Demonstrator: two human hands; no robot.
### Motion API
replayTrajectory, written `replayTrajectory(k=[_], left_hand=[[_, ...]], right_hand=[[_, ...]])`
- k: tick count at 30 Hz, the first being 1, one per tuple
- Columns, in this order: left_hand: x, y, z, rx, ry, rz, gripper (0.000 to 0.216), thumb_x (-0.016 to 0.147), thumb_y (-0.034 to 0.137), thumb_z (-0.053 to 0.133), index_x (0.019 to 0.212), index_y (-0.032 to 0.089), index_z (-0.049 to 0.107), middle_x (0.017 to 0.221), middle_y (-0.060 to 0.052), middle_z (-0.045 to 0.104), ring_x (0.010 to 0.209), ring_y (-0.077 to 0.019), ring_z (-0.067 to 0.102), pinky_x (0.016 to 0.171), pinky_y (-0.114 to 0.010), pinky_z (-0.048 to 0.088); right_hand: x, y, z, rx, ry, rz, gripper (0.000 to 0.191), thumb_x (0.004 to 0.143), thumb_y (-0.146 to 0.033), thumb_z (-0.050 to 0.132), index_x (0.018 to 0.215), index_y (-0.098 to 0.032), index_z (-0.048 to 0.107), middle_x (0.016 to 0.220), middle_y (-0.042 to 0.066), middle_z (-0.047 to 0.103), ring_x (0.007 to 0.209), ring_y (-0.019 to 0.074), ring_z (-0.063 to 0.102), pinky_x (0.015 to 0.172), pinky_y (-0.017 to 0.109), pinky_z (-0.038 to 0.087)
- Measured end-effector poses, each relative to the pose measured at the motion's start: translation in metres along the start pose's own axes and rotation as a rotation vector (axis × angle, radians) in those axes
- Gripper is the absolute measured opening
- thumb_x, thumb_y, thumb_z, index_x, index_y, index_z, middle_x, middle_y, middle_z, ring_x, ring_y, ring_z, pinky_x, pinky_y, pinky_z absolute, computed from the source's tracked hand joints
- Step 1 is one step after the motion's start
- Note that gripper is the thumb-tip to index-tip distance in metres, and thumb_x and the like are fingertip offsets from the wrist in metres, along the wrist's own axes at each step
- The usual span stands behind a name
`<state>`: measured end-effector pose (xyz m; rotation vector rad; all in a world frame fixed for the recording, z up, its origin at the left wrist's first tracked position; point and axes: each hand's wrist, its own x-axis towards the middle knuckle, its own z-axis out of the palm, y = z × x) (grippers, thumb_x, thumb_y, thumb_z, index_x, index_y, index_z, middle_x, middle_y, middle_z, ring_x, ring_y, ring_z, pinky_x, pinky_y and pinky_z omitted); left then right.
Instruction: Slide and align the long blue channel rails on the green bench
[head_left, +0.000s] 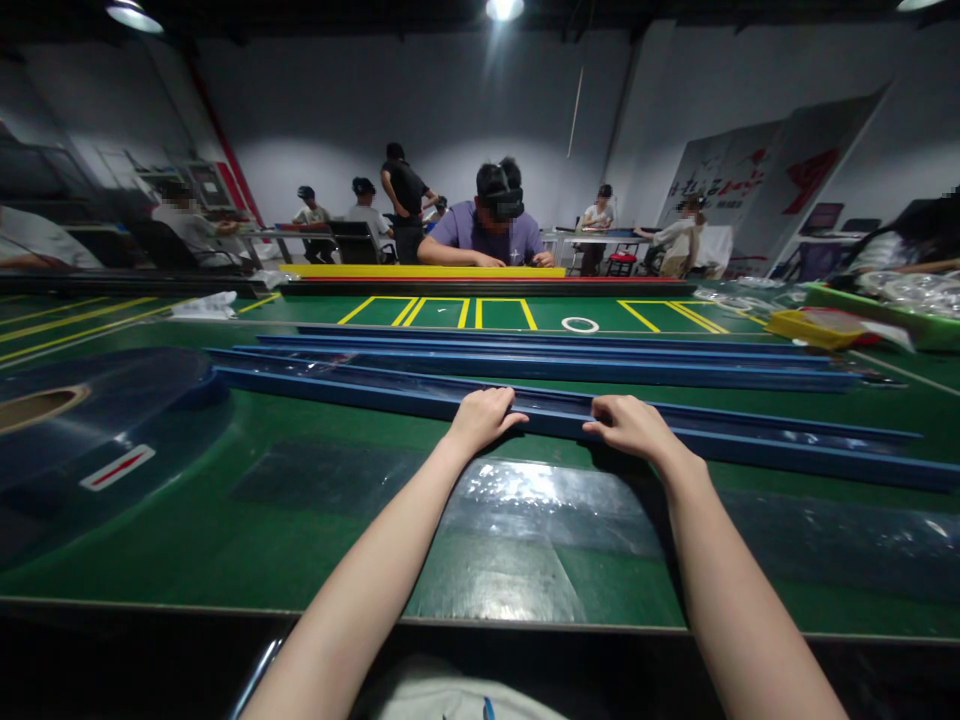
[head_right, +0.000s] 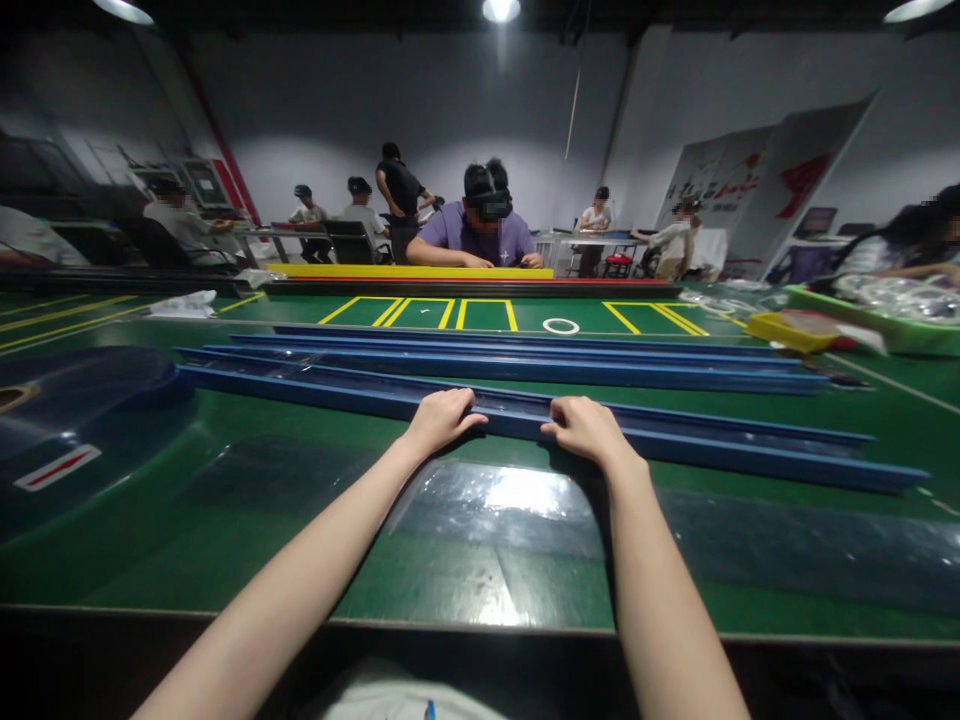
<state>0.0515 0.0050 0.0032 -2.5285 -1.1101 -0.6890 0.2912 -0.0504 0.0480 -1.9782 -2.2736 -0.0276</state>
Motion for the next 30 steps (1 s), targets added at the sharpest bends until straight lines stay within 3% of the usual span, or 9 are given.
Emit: replayTrajectory(k=[30], left_hand=[[0.0028,-0.0011,-0.0021,-0.063,-0.014,-0.052,0.042,0.081,0.057,0.049,0.075,0.016,0.053,0.074,-0.004,0.064,0.073,-0.0180,0.061,0.061,-0.025,0.038]], right_hand=[[0.0015,0.0016,0.0004,0.032,-0.020,-0.002,0.017,0.077,-0.036,0.053,0.074,-0.020,0.057,0.078,0.005,0.066,0.070,0.0166,0.056,0.055,0.023,0.029]])
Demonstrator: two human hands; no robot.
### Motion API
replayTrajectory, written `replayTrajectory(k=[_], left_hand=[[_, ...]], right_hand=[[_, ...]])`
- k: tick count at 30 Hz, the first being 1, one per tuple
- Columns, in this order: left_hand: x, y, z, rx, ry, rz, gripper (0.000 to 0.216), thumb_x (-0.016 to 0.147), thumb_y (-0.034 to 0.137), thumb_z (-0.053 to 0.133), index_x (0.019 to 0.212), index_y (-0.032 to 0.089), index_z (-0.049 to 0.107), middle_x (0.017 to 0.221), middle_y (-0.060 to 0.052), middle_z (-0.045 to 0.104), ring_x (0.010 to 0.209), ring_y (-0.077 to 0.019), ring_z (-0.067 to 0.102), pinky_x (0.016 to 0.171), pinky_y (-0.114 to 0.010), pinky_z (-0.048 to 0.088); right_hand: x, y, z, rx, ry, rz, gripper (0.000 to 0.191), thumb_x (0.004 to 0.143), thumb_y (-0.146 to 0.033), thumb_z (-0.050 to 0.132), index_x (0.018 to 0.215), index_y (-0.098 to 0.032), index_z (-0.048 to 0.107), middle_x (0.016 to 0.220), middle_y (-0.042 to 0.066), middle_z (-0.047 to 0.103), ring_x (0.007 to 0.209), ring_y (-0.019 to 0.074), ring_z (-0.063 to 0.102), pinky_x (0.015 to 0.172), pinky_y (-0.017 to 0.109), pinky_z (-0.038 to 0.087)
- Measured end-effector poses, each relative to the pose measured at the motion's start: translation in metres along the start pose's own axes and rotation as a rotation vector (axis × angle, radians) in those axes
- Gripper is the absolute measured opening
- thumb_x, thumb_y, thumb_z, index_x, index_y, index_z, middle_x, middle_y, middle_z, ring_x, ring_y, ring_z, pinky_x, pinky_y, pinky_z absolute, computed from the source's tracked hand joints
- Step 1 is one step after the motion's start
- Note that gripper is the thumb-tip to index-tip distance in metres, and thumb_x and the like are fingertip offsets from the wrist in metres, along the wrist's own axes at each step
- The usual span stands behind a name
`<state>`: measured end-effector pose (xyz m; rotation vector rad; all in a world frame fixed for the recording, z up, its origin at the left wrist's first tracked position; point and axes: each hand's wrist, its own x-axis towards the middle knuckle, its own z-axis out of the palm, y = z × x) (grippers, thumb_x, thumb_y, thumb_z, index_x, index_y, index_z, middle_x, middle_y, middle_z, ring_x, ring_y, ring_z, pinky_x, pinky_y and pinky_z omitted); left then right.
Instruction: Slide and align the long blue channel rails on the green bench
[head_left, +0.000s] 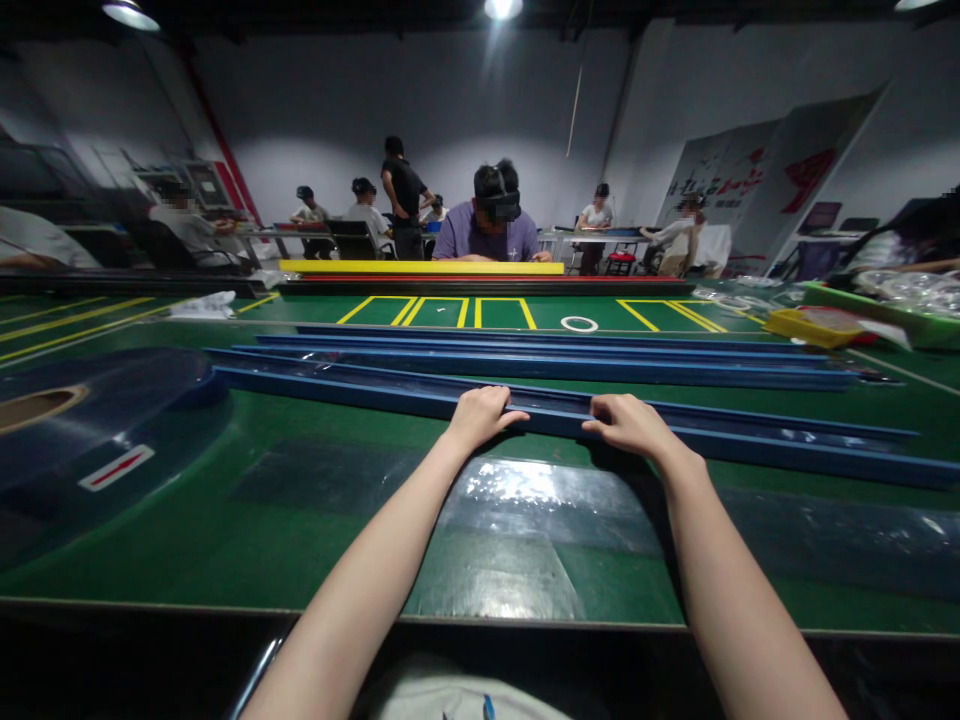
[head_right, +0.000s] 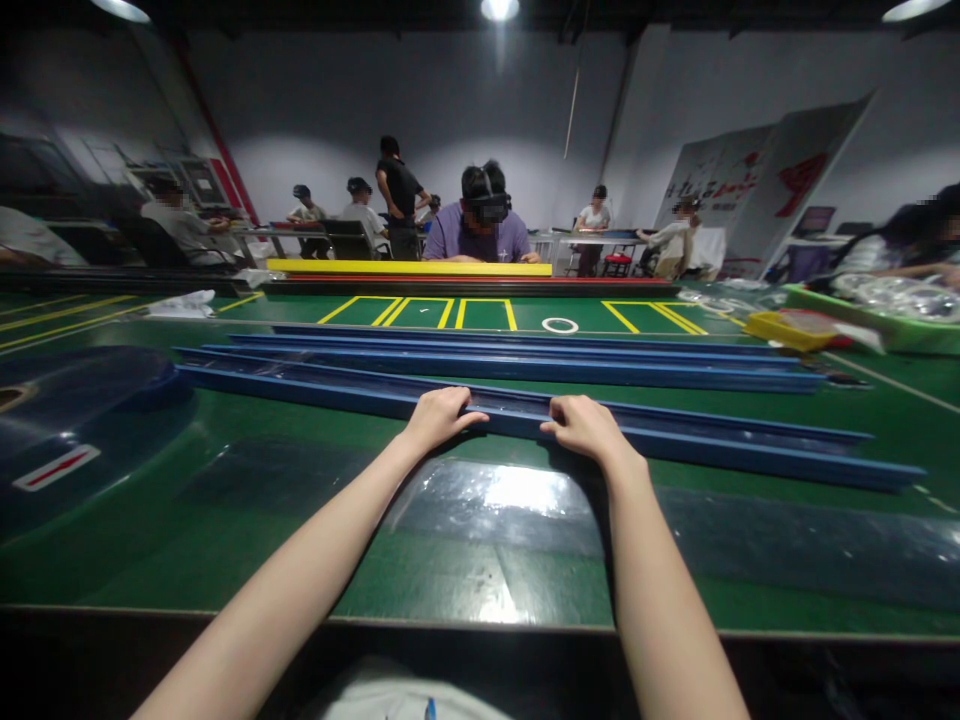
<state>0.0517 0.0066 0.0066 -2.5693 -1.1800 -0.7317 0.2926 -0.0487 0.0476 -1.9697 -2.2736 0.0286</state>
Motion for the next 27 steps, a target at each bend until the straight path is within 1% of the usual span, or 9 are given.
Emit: replayTrajectory(k=[6,13,16,22,27], left_hand=[[-0.001,0.000,0.003,0.008,0.030,0.016,0.042,0.082,0.057,0.047,0.077,0.016,0.054,0.075,-0.005,0.063,0.074,-0.0180,0.060,0.062,-0.025,0.038],[-0.003,0.000,0.006,0.069,0.045,0.071,0.041,0.086,0.054,0.043,0.077,0.016,0.055,0.076,-0.006,0.063,0.075,-0.0177,0.058,0.063,-0.026,0.037],[-0.003,0.000,0.007,0.087,0.046,0.091,0.042,0.087,0.053,0.041,0.076,0.016,0.057,0.077,-0.006,0.063,0.075,-0.0181,0.058,0.063,-0.027,0.037],[-0.004,0.001,0.007,0.083,0.048,0.097,0.043,0.089,0.052,0.039,0.076,0.016,0.060,0.076,-0.007,0.063,0.074,-0.0181,0.057,0.063,-0.028,0.036],[-0.003,0.002,0.007,0.106,0.047,0.101,0.043,0.089,0.051,0.039,0.076,0.016,0.060,0.076,-0.007,0.063,0.074,-0.0182,0.057,0.063,-0.029,0.036]], right_hand=[[0.000,0.000,0.000,0.005,0.004,0.005,0.017,0.077,-0.036,0.053,0.073,-0.020,0.058,0.076,0.004,0.066,0.070,0.0163,0.056,0.055,0.023,0.030],[-0.001,-0.003,0.000,-0.008,0.013,0.018,0.019,0.076,-0.039,0.052,0.074,-0.020,0.057,0.077,0.005,0.066,0.070,0.0173,0.057,0.054,0.024,0.030],[-0.003,-0.007,-0.001,-0.043,0.031,-0.008,0.022,0.077,-0.041,0.050,0.076,-0.020,0.057,0.080,0.006,0.066,0.073,0.0188,0.058,0.055,0.025,0.030],[-0.003,-0.019,0.002,-0.087,0.058,-0.095,0.034,0.083,-0.050,0.042,0.078,-0.020,0.056,0.087,0.007,0.066,0.077,0.0197,0.058,0.059,0.026,0.032],[0.001,-0.031,0.009,-0.077,0.125,-0.144,0.034,0.088,-0.048,0.038,0.080,-0.020,0.056,0.090,0.007,0.065,0.082,0.0187,0.058,0.059,0.025,0.032]])
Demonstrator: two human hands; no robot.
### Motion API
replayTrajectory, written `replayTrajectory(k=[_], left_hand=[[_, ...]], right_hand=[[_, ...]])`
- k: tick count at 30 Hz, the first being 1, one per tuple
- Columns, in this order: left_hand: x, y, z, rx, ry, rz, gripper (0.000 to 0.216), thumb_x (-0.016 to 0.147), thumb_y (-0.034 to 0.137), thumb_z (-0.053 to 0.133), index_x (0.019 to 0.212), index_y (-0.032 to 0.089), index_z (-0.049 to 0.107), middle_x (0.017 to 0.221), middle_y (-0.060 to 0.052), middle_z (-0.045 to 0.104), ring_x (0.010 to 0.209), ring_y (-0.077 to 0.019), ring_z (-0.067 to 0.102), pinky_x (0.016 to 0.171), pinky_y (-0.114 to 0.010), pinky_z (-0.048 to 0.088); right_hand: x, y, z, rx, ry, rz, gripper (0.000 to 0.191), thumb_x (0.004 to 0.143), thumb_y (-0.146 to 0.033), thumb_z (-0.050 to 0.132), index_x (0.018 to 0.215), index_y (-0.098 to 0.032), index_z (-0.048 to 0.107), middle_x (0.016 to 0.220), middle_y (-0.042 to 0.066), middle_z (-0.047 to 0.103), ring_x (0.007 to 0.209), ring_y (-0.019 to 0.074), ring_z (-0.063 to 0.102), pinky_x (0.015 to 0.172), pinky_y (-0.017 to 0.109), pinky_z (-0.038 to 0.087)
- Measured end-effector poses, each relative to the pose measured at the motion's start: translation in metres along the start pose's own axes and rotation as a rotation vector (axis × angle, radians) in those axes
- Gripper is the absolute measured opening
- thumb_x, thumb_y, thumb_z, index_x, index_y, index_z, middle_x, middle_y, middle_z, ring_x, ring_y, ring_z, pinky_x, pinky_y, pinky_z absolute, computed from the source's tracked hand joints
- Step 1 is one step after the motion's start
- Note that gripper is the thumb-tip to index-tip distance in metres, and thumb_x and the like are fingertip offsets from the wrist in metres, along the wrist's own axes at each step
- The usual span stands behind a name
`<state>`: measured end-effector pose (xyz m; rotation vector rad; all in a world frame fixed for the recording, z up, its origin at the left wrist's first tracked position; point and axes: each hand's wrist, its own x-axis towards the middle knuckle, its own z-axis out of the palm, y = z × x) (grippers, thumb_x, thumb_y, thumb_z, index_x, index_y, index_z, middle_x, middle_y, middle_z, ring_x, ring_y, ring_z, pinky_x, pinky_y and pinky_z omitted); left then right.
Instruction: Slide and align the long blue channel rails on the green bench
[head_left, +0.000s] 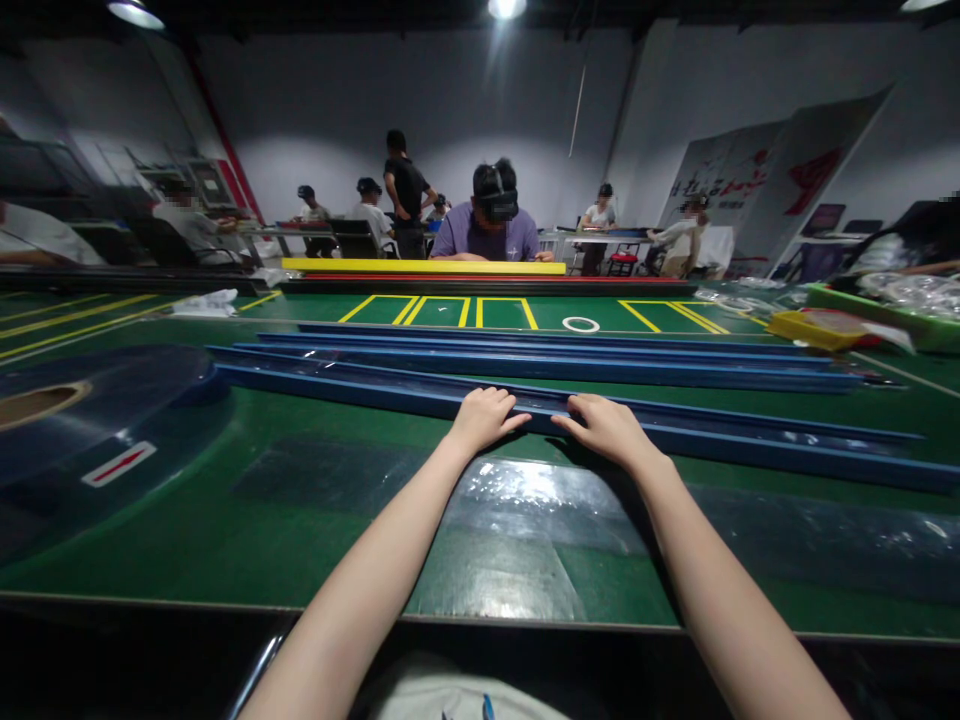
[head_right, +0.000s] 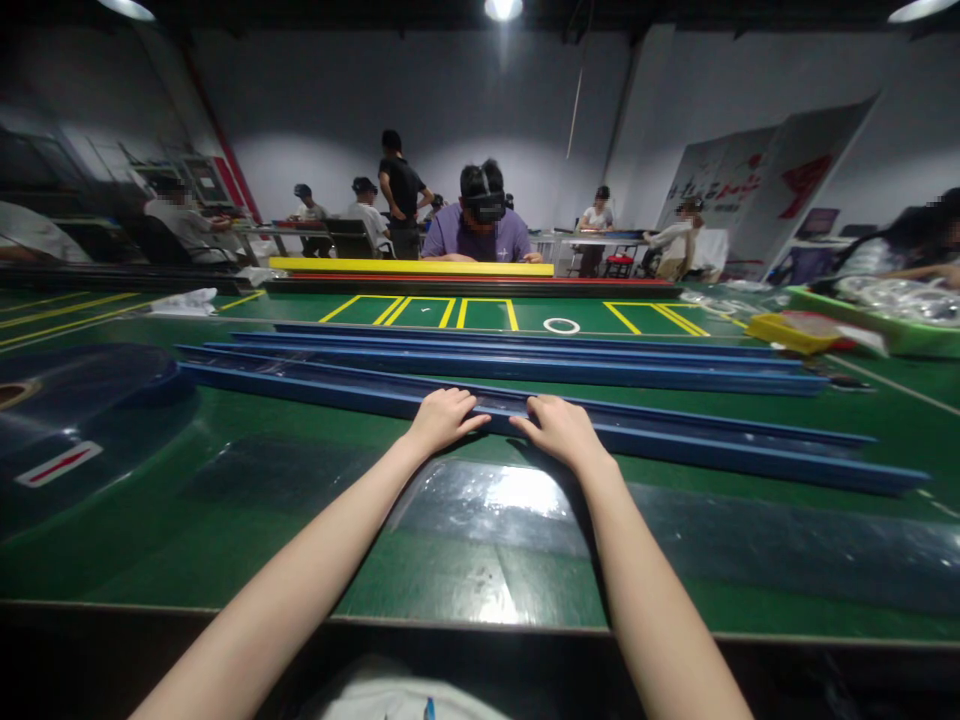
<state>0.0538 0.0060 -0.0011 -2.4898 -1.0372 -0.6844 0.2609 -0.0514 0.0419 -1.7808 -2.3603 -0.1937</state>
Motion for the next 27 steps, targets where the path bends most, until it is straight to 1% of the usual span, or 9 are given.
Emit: replayTrajectory(k=[6,13,21,27], left_hand=[[0.000,0.000,0.000,0.004,0.012,0.000,0.043,0.089,0.051,0.040,0.076,0.016,0.060,0.077,-0.007,0.063,0.075,-0.0182,0.057,0.064,-0.029,0.036],[0.000,0.000,0.000,0.013,-0.002,-0.002,0.042,0.089,0.051,0.040,0.077,0.016,0.060,0.078,-0.007,0.063,0.075,-0.0182,0.058,0.064,-0.029,0.036],[0.000,0.000,-0.004,0.012,-0.020,-0.034,0.041,0.087,0.053,0.043,0.080,0.016,0.059,0.082,-0.006,0.065,0.077,-0.0183,0.060,0.065,-0.029,0.036],[0.000,-0.001,-0.006,-0.015,-0.007,-0.038,0.041,0.087,0.055,0.042,0.088,0.016,0.058,0.086,-0.005,0.066,0.080,-0.0180,0.060,0.068,-0.029,0.036]], right_hand=[[0.002,-0.001,0.005,-0.010,0.029,-0.002,0.033,0.088,-0.048,0.040,0.077,-0.020,0.054,0.085,0.005,0.064,0.079,0.0181,0.057,0.058,0.024,0.030],[0.004,-0.007,0.013,-0.005,0.083,-0.039,0.027,0.088,-0.042,0.042,0.084,-0.019,0.056,0.091,0.007,0.063,0.084,0.0183,0.056,0.062,0.025,0.032],[0.009,-0.008,0.009,-0.054,0.049,-0.021,0.026,0.087,-0.040,0.043,0.078,-0.019,0.056,0.087,0.006,0.065,0.078,0.0173,0.057,0.056,0.025,0.025],[0.006,-0.004,0.000,-0.035,0.000,0.027,0.027,0.083,-0.042,0.046,0.074,-0.019,0.058,0.082,0.005,0.067,0.073,0.0177,0.059,0.055,0.025,0.025]])
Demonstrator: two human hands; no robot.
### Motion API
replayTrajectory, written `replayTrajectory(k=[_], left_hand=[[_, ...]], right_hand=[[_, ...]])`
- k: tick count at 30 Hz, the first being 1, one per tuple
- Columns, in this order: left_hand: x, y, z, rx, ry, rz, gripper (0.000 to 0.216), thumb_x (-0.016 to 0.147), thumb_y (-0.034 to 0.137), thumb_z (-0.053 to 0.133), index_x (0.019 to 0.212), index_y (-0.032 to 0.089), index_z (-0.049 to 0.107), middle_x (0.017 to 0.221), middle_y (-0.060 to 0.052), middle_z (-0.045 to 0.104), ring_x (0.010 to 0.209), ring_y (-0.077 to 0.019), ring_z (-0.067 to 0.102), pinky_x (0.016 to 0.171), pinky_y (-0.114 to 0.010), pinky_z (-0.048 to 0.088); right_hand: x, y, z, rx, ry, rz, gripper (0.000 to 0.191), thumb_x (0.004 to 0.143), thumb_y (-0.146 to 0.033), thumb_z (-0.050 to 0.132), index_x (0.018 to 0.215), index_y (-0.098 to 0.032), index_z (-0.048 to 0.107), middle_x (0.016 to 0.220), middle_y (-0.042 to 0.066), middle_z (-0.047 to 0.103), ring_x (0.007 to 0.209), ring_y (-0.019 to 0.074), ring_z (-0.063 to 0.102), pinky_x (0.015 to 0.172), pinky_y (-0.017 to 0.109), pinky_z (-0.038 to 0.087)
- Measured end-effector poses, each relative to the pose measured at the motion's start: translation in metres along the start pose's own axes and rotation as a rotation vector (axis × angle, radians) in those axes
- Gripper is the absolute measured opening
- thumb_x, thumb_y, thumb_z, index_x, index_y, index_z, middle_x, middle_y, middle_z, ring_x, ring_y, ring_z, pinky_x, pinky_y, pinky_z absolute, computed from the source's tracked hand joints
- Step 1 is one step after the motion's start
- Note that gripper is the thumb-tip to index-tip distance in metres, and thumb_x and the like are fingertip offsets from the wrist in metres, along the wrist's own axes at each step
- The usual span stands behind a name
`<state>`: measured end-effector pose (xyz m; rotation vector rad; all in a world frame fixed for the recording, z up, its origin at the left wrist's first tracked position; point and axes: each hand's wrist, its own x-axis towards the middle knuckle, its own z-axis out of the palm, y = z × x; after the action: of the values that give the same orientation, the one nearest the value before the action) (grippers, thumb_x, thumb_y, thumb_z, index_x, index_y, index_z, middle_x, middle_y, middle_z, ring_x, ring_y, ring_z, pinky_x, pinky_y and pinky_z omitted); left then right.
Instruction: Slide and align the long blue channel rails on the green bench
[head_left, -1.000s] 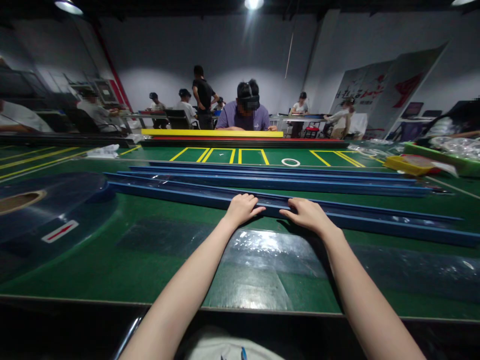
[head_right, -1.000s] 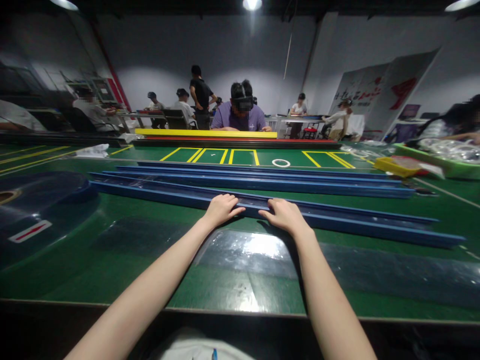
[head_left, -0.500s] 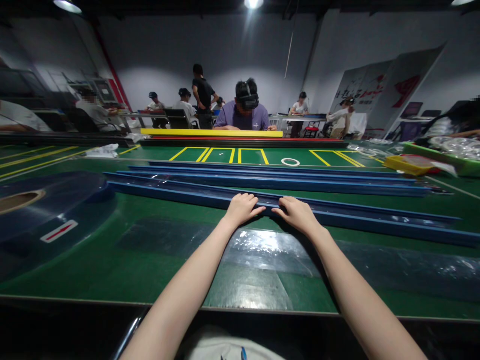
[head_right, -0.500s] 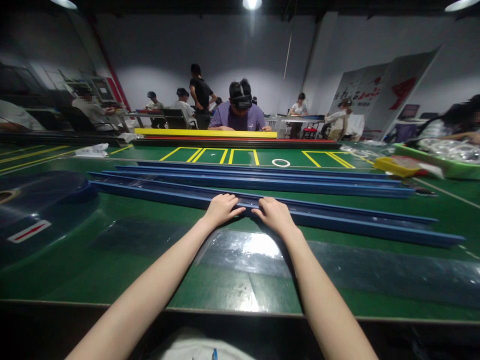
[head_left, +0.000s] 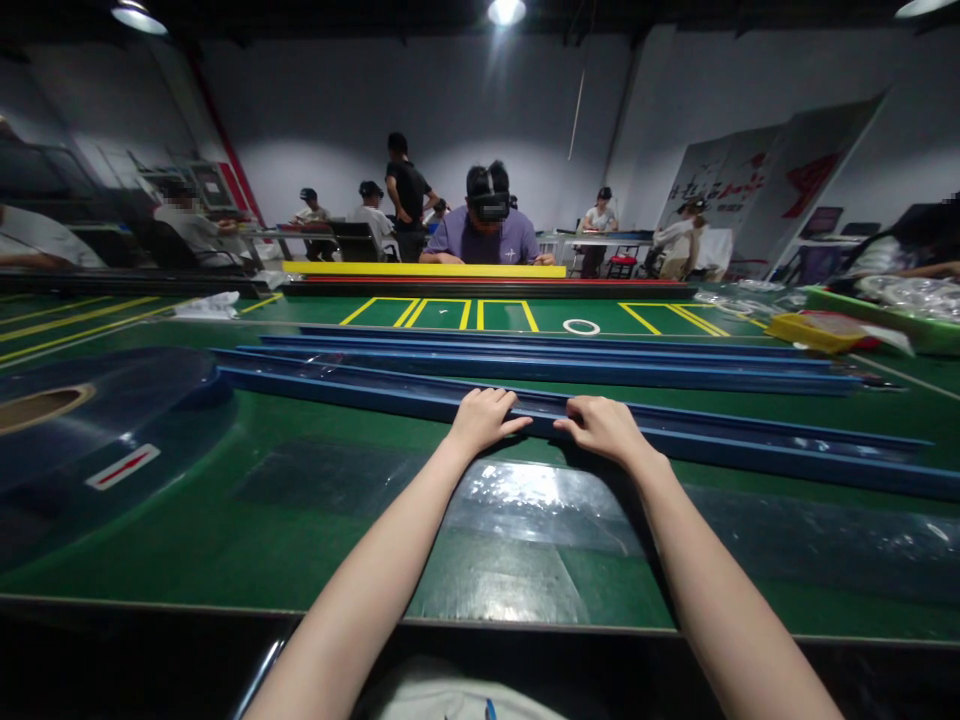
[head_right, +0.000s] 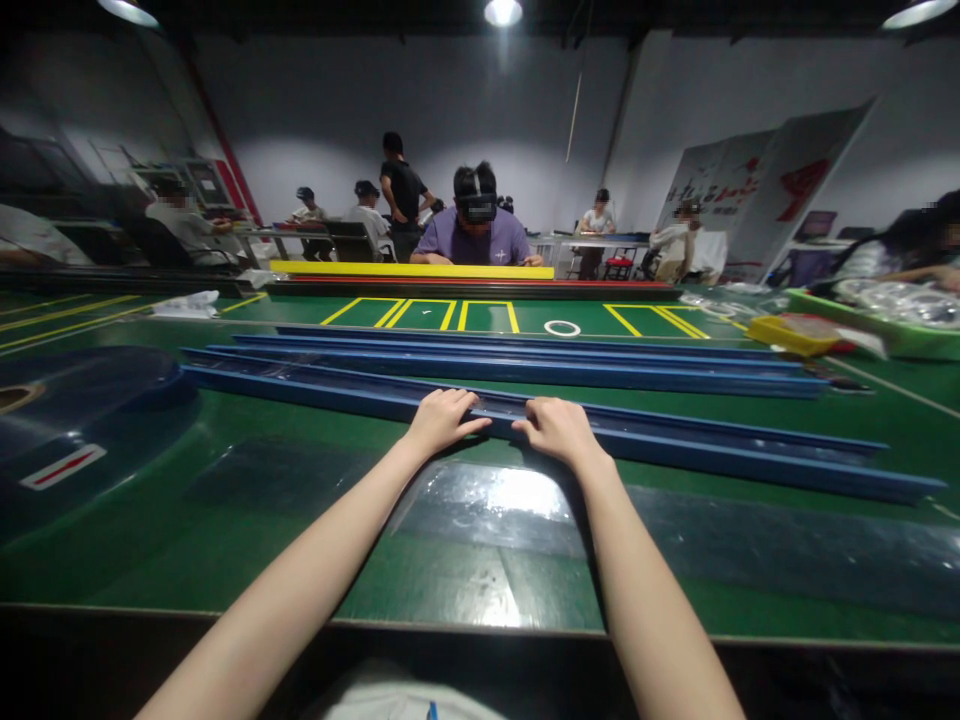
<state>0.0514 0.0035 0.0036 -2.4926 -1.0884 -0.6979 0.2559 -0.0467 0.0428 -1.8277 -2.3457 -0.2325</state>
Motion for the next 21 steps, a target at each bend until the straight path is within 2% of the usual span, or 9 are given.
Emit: replayTrajectory(k=[10,21], left_hand=[[-0.001,-0.002,0.006,0.019,0.017,0.016,0.044,0.087,0.056,0.040,0.087,0.017,0.059,0.088,-0.005,0.065,0.081,-0.0181,0.058,0.069,-0.029,0.036],[0.000,0.000,0.007,0.030,0.068,0.064,0.041,0.087,0.053,0.043,0.079,0.016,0.060,0.087,-0.006,0.064,0.085,-0.0199,0.055,0.074,-0.032,0.035]], right_hand=[[-0.013,0.024,-0.009,0.017,-0.039,0.115,0.029,0.080,-0.045,0.047,0.069,-0.020,0.059,0.076,0.005,0.066,0.071,0.0174,0.058,0.054,0.024,0.028],[-0.013,0.021,-0.008,0.030,-0.032,0.065,0.033,0.081,-0.047,0.043,0.071,-0.020,0.057,0.077,0.006,0.066,0.071,0.0181,0.058,0.055,0.025,0.028]])
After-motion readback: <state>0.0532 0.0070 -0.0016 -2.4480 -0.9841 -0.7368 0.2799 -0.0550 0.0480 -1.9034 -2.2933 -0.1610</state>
